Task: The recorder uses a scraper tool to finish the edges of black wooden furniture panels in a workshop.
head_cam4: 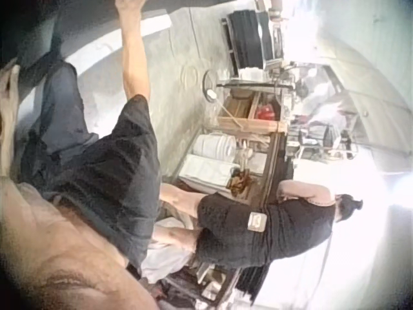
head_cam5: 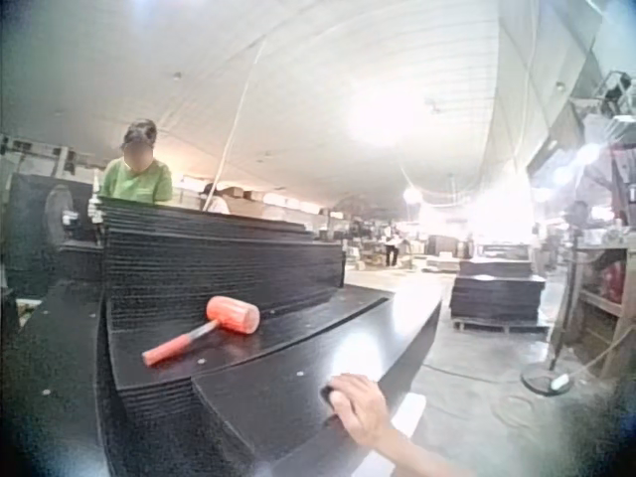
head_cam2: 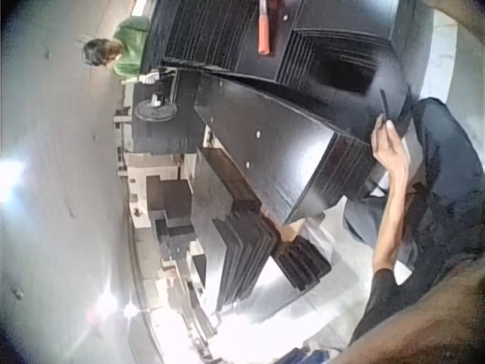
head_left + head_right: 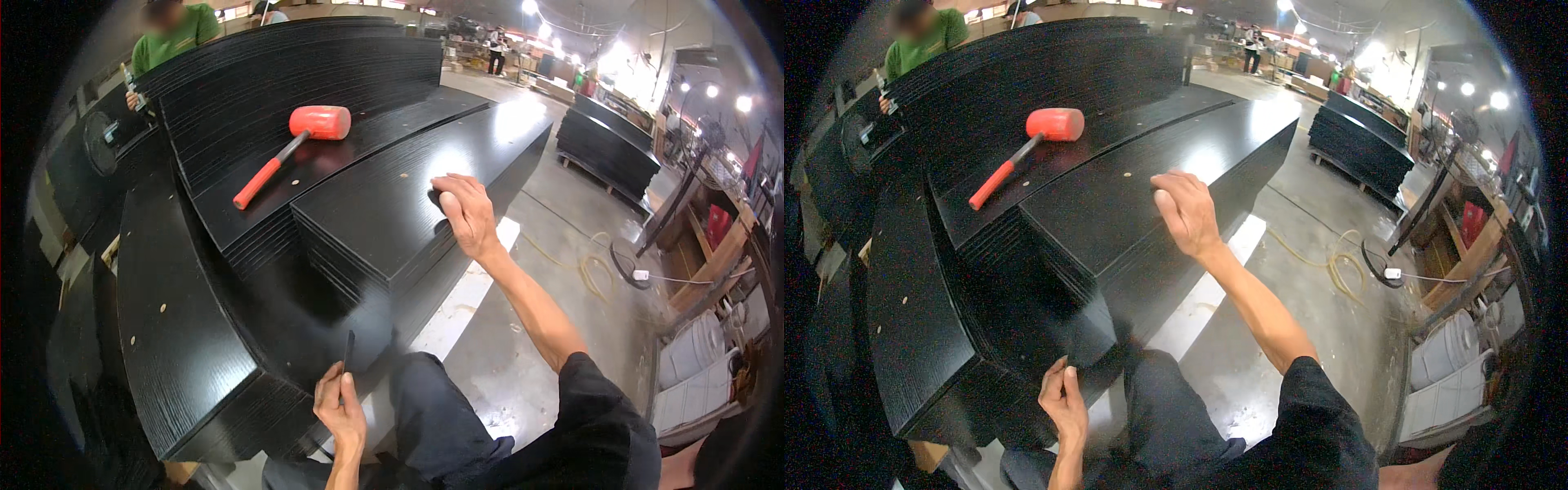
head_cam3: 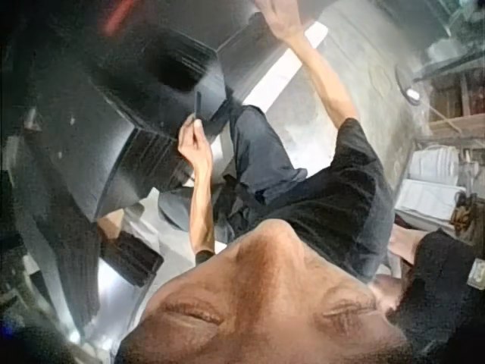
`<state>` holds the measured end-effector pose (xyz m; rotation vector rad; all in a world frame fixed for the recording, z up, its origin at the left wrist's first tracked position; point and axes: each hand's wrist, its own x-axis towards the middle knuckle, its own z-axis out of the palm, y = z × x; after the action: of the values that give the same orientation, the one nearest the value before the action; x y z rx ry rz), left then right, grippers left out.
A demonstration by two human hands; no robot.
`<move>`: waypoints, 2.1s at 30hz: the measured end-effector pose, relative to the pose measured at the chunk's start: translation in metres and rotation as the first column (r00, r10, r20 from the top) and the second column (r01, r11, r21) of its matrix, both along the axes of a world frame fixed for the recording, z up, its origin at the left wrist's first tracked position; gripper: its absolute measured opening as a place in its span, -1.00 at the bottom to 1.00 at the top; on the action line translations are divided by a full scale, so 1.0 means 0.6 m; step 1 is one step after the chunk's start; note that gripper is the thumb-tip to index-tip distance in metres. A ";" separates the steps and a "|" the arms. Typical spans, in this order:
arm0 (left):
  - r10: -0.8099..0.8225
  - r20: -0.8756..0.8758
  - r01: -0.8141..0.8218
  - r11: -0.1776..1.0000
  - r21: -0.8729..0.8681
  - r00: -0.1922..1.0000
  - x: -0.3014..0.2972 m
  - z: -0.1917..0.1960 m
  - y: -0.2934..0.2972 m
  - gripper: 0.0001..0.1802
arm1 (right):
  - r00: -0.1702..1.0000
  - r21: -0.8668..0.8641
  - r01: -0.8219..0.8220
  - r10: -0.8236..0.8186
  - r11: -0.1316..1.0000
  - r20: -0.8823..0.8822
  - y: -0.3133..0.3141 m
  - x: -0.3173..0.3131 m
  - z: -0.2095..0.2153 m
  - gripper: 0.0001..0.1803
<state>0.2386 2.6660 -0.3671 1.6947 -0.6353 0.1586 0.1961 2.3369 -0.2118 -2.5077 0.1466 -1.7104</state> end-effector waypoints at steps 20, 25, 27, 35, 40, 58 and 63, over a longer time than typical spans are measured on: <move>0.139 0.014 -0.139 0.963 0.233 0.990 0.061 -0.044 -0.036 -0.79 | 0.965 -0.026 -0.037 0.029 0.999 -0.260 -0.040 0.047 -0.007 -0.41; 0.160 -0.147 -0.109 0.946 0.307 0.976 0.048 -0.017 -0.050 -0.82 | 0.887 0.056 -0.015 0.039 0.998 -0.460 -0.053 0.019 0.019 -0.39; 0.263 -0.326 -0.195 0.954 0.228 0.908 0.037 -0.047 -0.040 -0.80 | 0.844 0.086 -0.008 0.053 0.996 -0.533 -0.049 0.022 0.014 -0.40; 0.398 -0.624 0.097 0.788 0.607 0.672 -0.039 0.207 -0.073 -0.78 | 0.733 0.143 -0.023 0.114 0.989 -0.671 -0.075 0.001 0.073 -0.44; 0.436 -0.605 0.193 0.683 0.705 0.667 -0.158 0.264 -0.044 -0.78 | 0.663 0.217 -0.069 0.208 0.974 -0.720 -0.045 0.020 0.075 -0.44; 0.428 -0.816 -0.241 0.902 0.358 0.389 -0.217 0.456 -0.134 -0.79 | 0.632 0.172 -0.003 0.136 0.985 -0.763 -0.060 0.011 0.095 -0.41; 0.369 -0.595 -0.258 0.929 0.267 0.714 -0.026 0.530 -0.217 -0.84 | 0.581 0.186 0.012 0.144 0.982 -0.801 -0.054 0.014 0.105 -0.36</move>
<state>0.2229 2.5359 -0.0492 1.8610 0.1702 -0.2406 0.2043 2.3047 -0.1490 -2.8808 0.2446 -0.3386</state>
